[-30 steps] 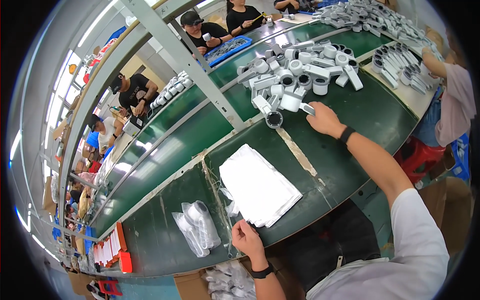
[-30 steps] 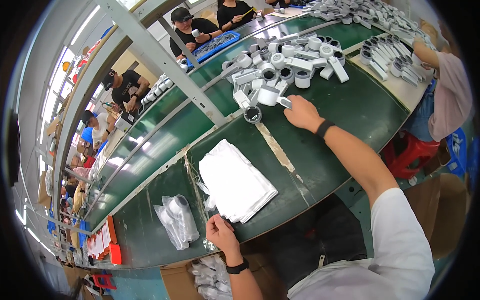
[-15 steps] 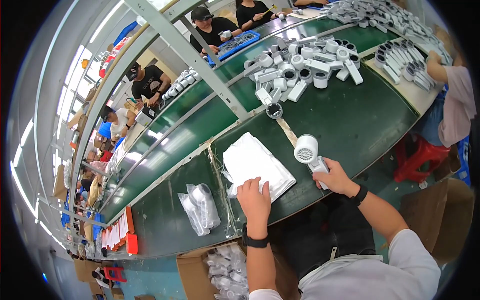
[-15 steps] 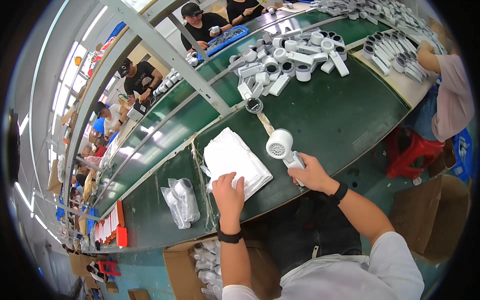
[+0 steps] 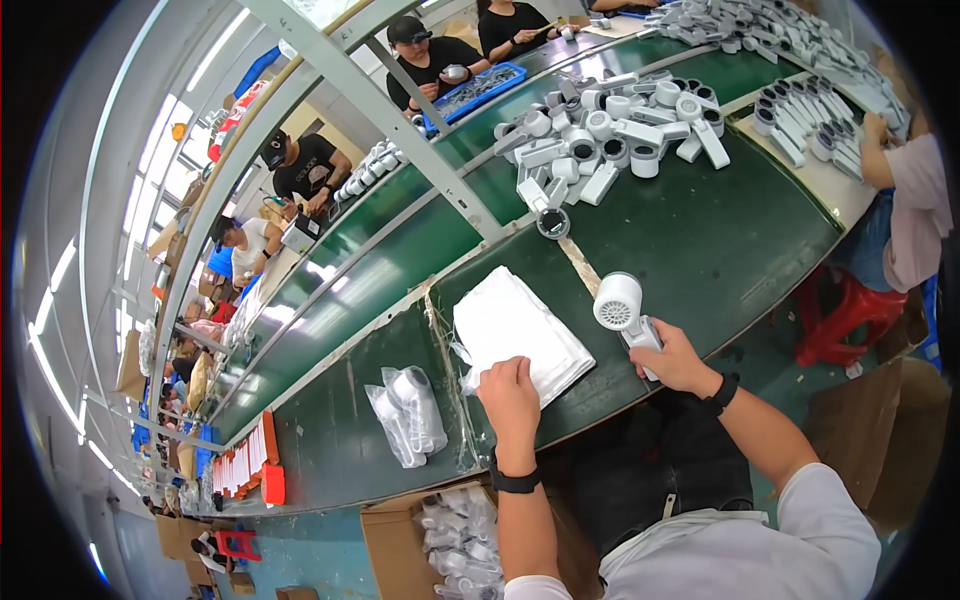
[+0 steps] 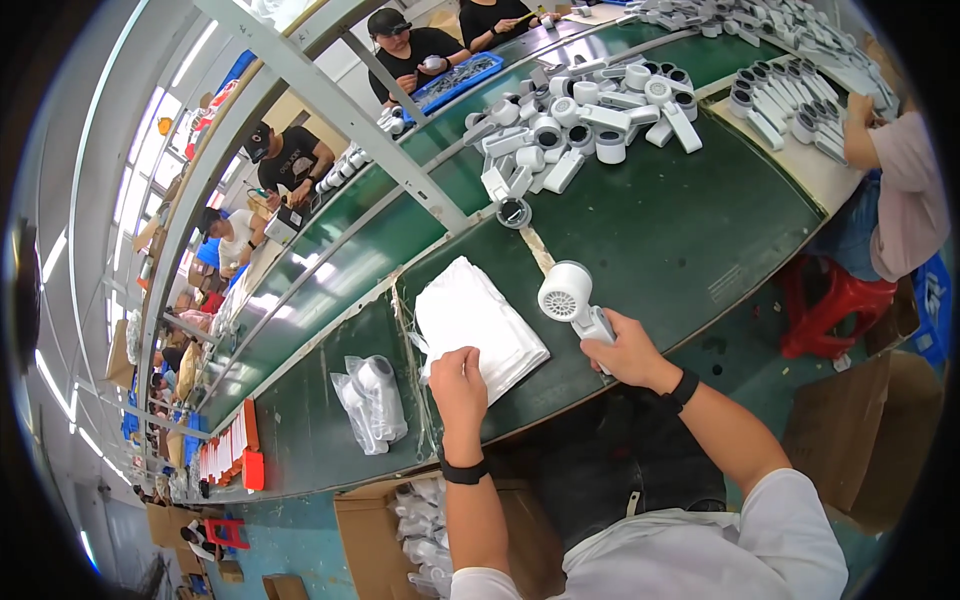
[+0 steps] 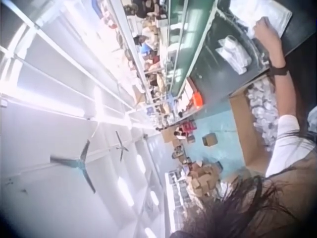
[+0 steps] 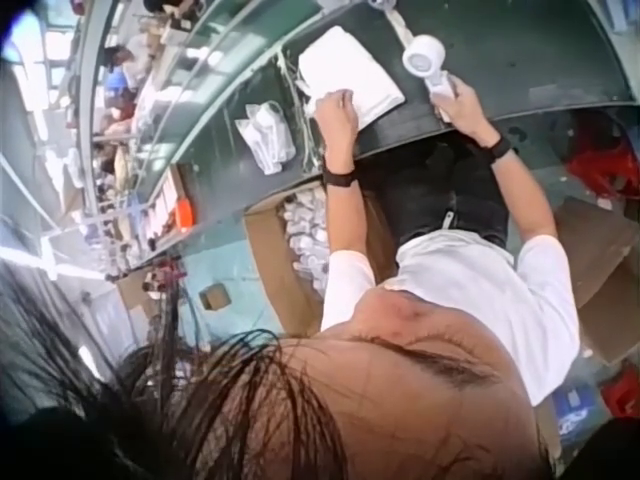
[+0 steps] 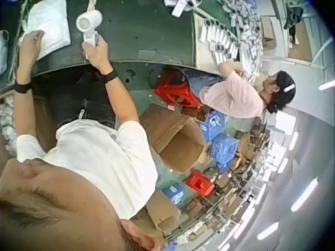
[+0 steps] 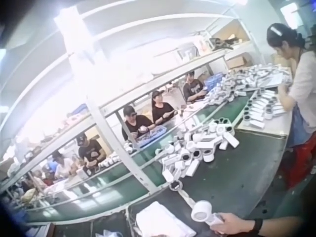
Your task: The person picks up a handheld fan, slides it into a plastic bag, and places the bagged fan into a cardboard box, repeating the process for several fans.
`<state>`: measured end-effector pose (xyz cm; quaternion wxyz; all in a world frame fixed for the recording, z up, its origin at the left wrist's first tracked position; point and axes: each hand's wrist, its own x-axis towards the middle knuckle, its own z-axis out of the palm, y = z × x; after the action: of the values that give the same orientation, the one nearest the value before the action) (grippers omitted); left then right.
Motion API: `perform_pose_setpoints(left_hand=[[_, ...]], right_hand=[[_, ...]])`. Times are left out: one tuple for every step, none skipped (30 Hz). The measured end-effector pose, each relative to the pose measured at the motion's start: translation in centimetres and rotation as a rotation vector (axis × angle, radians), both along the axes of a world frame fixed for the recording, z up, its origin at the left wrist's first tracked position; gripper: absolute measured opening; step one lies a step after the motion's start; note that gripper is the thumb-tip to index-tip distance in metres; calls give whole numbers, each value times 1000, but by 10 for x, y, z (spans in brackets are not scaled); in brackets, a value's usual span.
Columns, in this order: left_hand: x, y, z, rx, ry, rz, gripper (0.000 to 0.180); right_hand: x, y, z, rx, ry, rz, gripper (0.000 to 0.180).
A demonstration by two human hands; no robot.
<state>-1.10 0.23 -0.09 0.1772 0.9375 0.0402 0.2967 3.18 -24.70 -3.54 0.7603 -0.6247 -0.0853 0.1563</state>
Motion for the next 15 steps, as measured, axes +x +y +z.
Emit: perform_pose_setpoints(left_hand=[[-2,-4,2,0,1,-1,11],[-3,-9,4,-94,-73,-65,11],[-5,-14,5,-187,-147,-129,10],[-8,-21,5,-187,-146,-130,10],[-12,-29,3,-317,-155,-167,11],[-15,-36,-1,-447,-163,-204,12],[-17,-38,-6,-517,-116,-192,15],[-22,-42,-10,-517,-115,-192,15],[-27,-47,-13,-698,-58,-189,16],[-29,-52,-14,-879,0,-187,18],[-34,-59,-6,-922,32,-193,15],[-35,-65,-6,-924,39,-194,15],[-37,-70,-6,-948,39,-219,15],[-37,-74,-6,-972,38,-244,15],[-38,-75,-7,-970,65,-235,18]], right_hand=[[0,0,-1,0,1,-1,25],[0,0,-2,-1,-4,-2,25],[0,0,-3,-3,-9,-3,25],[0,0,-5,-3,-9,-4,25],[0,-1,-7,8,-13,-10,26],[-1,-1,-8,18,-17,-17,27],[-3,0,-4,18,-16,-17,27],[-6,3,1,-38,-70,-46,33],[-10,6,8,-93,-123,-76,38],[-14,10,12,-93,-123,-80,38],[-23,14,16,-61,-177,-67,45],[-30,18,20,-29,-232,-54,51],[-35,23,27,-36,-203,-44,56],[-41,29,34,-1,-135,-44,54],[-40,33,35,-29,-117,-36,52]])
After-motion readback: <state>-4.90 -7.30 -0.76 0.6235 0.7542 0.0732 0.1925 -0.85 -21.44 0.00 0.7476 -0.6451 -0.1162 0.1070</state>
